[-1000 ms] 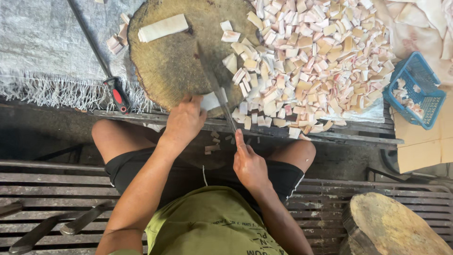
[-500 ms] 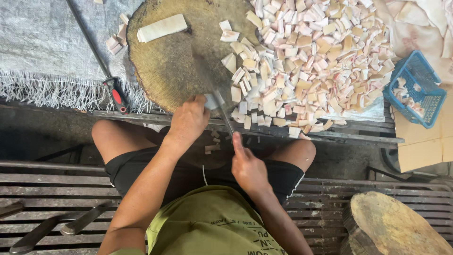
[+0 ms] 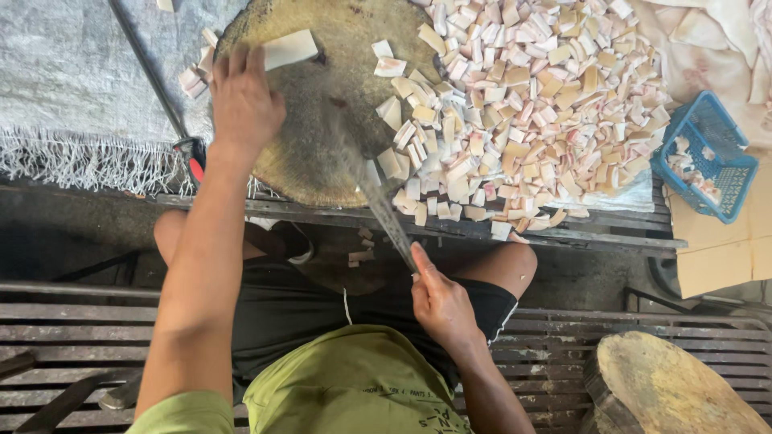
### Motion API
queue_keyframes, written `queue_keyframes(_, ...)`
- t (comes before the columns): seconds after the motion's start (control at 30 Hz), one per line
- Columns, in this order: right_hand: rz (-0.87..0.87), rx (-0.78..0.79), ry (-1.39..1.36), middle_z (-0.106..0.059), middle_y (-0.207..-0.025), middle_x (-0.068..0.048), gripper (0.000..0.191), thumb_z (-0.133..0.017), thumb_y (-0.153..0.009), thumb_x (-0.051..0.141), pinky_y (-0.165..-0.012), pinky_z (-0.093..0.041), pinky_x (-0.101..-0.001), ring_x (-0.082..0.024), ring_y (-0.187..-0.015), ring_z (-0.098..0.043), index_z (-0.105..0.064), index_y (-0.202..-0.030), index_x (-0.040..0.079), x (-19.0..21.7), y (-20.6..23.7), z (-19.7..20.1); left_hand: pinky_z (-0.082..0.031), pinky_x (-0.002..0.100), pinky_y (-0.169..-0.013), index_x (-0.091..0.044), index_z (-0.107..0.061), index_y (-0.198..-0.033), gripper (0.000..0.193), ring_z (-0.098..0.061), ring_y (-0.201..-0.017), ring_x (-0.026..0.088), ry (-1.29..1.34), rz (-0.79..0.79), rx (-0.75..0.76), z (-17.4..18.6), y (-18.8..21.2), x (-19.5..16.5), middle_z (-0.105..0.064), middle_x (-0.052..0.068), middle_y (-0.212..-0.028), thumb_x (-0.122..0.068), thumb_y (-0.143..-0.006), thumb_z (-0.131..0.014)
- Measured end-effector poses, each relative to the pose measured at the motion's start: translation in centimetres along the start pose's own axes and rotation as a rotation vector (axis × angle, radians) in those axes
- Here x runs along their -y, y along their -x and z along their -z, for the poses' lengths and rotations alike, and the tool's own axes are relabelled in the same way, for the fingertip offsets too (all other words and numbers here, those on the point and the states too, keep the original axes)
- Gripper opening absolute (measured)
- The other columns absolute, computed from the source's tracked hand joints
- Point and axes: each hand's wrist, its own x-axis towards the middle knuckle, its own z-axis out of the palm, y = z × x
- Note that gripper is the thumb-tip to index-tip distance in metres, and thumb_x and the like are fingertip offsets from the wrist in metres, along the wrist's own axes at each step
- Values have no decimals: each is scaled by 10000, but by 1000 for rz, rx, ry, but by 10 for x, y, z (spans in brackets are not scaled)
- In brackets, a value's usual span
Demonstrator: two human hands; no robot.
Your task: The person cuts folded sheets of pork skin into small cubes using a large knife on a round wooden cutting board. The cut pieces accumulate on a nearby cloth, and the person occasionally gathers and repositions the pile.
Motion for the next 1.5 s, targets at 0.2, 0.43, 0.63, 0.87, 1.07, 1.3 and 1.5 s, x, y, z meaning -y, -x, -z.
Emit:
queue_keyframes(0.2, -22, -111, 53, -708, -948, -284, 605, -601, -912, 15, -681, -564, -505, -456, -801, -697, -475, -1503, 45, -34, -24, -14, -314, 657, -1040, 92, -499, -1433, 712, -447, -1250, 466, -85, 43, 83, -20, -41, 3, -520, 268, -1346, -251, -884, -794)
queue_keyframes(0.43, -44, -183, 132, -685, -801, -281, 590, -607, -920, 22, -666, -552, -529, -467, -769, -698, -493, -1496, 75, -54, -46, -16, -486, 499, -971, -90, -691, -1248, 324, -610, -1080, 370, 162, 144, 264, -12, -18, -21, -656, 175, -1177, -111, -925, -700)
queue_keyframes(0.63, -90, -184, 37, -678, -778, -282, 592, -596, -934, 37, -656, -547, -502, -461, -740, -698, -485, -1511, 111, -57, -59, -18, -593, 434, -911, -99, -747, -1098, 140, -683, -1050, 301, 65, -244, 248, -1, 61, -73, -728, 121, -1194, -74, -990, -661)
queue_keyframes(0.87, -226, -130, -124, -684, -738, -252, 582, -587, -968, 68, -619, -564, -401, -326, -630, -726, -471, -1534, 137, -39, -54, -13, -465, 477, -935, -107, -757, -1135, 273, -602, -1132, 307, 318, -225, 221, 19, 98, -89, -720, 43, -1252, -152, -866, -745)
queue_keyframes(1.07, 47, -356, -177, -746, -897, -203, 578, -559, -1003, -4, -638, -596, -328, -165, -692, -723, -444, -1559, 103, -24, -33, 6, -464, 472, -961, -106, -709, -1198, 351, -613, -1117, 307, 358, -203, 265, 18, 95, -87, -742, 54, -1196, -150, -853, -752)
queue_keyframes(1.3, 173, -236, 90, -677, -772, -165, 662, -612, -907, 1, -652, -589, -435, -315, -648, -671, -443, -1541, 84, -18, -30, -14, -454, 491, -989, -107, -657, -1294, 439, -610, -1139, 341, 368, -142, 354, 20, 92, -85, -749, 119, -1063, -167, -871, -758)
queue_keyframes(1.5, 100, -232, 50, -713, -886, -242, 628, -616, -932, -10, -685, -593, -413, -368, -772, -737, -478, -1533, 105, -18, -25, -2, -438, 514, -999, -53, -601, -1342, 557, -595, -1130, 389, 326, -133, 272, 36, 100, -83, -702, 176, -1187, -186, -830, -776)
